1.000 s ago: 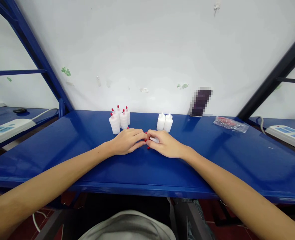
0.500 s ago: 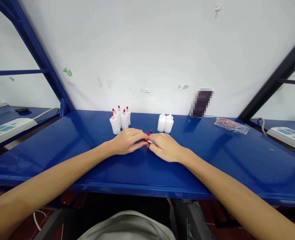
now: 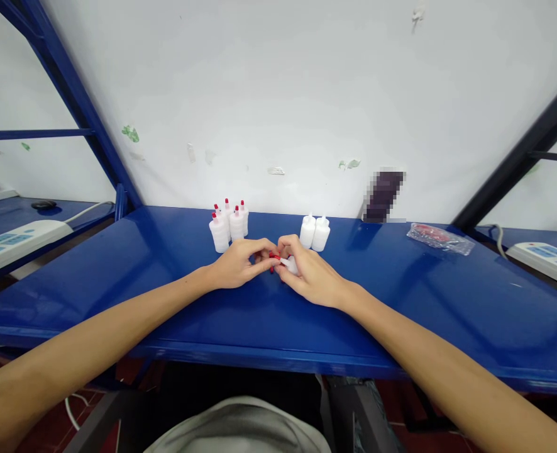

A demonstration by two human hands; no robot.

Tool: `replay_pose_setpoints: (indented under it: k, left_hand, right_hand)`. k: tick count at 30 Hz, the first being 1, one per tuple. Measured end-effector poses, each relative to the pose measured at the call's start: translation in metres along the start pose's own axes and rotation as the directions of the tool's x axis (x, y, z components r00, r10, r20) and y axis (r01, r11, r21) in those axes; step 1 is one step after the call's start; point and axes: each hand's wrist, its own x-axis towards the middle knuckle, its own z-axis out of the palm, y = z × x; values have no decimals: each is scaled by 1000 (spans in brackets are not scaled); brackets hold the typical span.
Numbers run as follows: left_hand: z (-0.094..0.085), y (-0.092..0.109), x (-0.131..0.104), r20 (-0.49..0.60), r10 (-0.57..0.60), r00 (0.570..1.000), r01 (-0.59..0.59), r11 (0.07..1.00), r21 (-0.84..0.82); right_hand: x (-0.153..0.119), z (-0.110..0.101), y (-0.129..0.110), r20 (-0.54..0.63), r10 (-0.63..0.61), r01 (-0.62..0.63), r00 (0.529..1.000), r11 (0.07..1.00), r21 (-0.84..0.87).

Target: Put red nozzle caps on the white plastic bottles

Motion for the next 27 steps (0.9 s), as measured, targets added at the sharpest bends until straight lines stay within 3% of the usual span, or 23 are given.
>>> replay_pose_setpoints:
  k: [5,19,27]
  left_hand:
    - [1,0,1,17,-49,999,51,994,-93]
    - [2,0,-2,66,-64,996,66,998,-23]
    - [3,3,-3,96,-73,993,78,996,-47]
  right_hand:
    - [2,-1,-1,64,-70,74,995,995,-65]
    - [5,-4,-10,65,-6,15,998,990,-141]
    - [3,-8,-7,81,-29,39,996,992,-120]
